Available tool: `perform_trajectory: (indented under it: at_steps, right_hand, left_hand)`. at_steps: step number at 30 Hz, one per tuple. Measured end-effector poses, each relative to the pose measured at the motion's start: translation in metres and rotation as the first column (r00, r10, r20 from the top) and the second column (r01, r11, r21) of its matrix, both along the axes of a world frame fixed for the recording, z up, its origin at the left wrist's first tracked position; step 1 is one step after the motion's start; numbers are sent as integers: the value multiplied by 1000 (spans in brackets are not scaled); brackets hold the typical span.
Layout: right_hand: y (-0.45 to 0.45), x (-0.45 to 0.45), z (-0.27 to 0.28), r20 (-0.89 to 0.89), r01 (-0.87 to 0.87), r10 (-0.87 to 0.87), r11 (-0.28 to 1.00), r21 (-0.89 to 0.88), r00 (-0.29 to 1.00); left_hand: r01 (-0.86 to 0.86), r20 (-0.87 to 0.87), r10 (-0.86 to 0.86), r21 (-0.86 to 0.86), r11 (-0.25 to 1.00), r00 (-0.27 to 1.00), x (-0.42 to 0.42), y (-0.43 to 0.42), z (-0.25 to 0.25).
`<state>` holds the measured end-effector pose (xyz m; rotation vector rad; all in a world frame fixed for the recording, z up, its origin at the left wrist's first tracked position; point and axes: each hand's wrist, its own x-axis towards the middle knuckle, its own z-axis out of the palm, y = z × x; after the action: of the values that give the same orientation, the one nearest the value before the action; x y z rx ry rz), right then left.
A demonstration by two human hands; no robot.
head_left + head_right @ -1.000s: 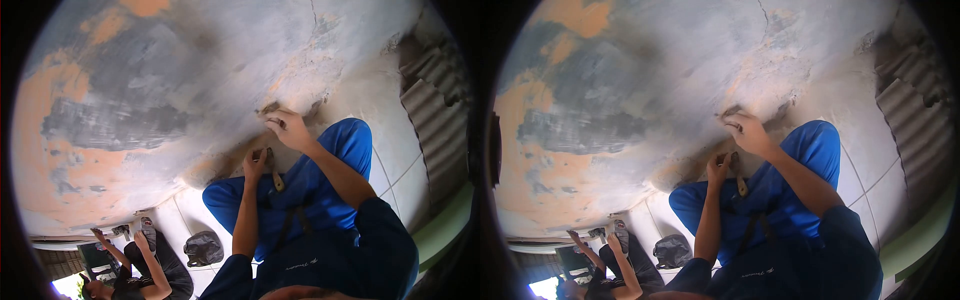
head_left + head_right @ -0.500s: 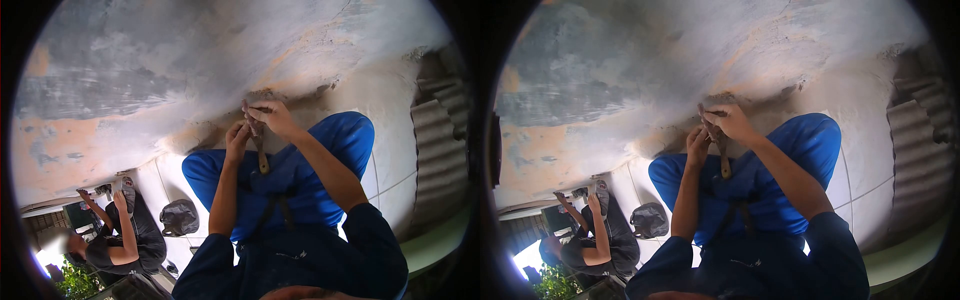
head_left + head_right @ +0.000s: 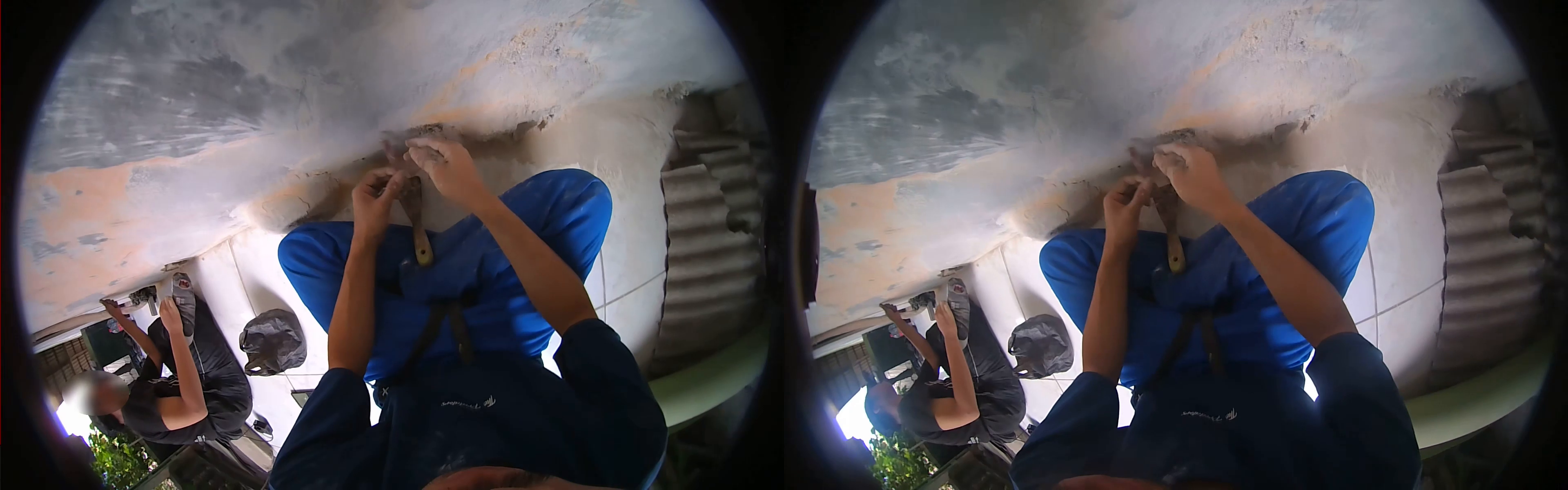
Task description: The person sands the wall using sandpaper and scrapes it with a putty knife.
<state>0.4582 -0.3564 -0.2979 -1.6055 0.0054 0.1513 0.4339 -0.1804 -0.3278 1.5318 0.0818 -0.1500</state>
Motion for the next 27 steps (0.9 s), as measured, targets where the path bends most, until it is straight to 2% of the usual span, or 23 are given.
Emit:
perform_trajectory:
  at_steps: [1,4,6,7,8,10,13,16,19,21,22,24,27]
  right_hand:
    - [-1,2,1,11,17,-17,1000,-4,1000]
    - [-6,4,-9,124,36,-13,982,-185,992]
    - [-8,2,-8,80,-41,81,912,-407,993]
    - [-9,1,-6,52,-79,122,857,-510,991]
    - [-10,-1,-5,-23,-195,231,761,-618,973]
    - [-11,-6,-4,-209,-403,402,496,-769,892]
    - [-2,-13,-6,-454,-690,576,294,-662,680]
    - [11,-31,-4,-381,-750,706,323,-577,597]
    - [26,-37,8,-496,-856,721,272,-439,484]
    - [26,-33,-3,-504,-873,755,183,-453,420]
    - [26,-33,-7,-508,-879,769,141,-457,387]
    - [23,-34,-3,-505,-879,768,155,-450,394]
    - [18,-35,-6,-459,-865,772,226,-448,439]
  left_hand:
    - [-31,4,30,24,999,1000,2,3,0]
    - [-110,3,110,98,989,994,6,9,1]
    - [-136,-15,139,139,981,990,6,10,4]
    - [-140,-7,142,144,980,990,6,10,4]
    - [-143,1,145,148,979,989,6,9,4]
    - [-144,19,143,168,975,990,6,10,4]
    - [-152,58,142,224,963,988,8,13,3]
    - [-189,116,161,287,939,980,8,13,5]
    - [-208,208,139,360,909,968,6,20,18]
    - [-201,301,64,453,868,952,1,34,30]
    - [-216,295,93,417,883,951,-1,43,31]
    - [-242,278,147,346,907,949,-5,60,32]
    - [-375,295,351,25,927,889,-2,73,25]
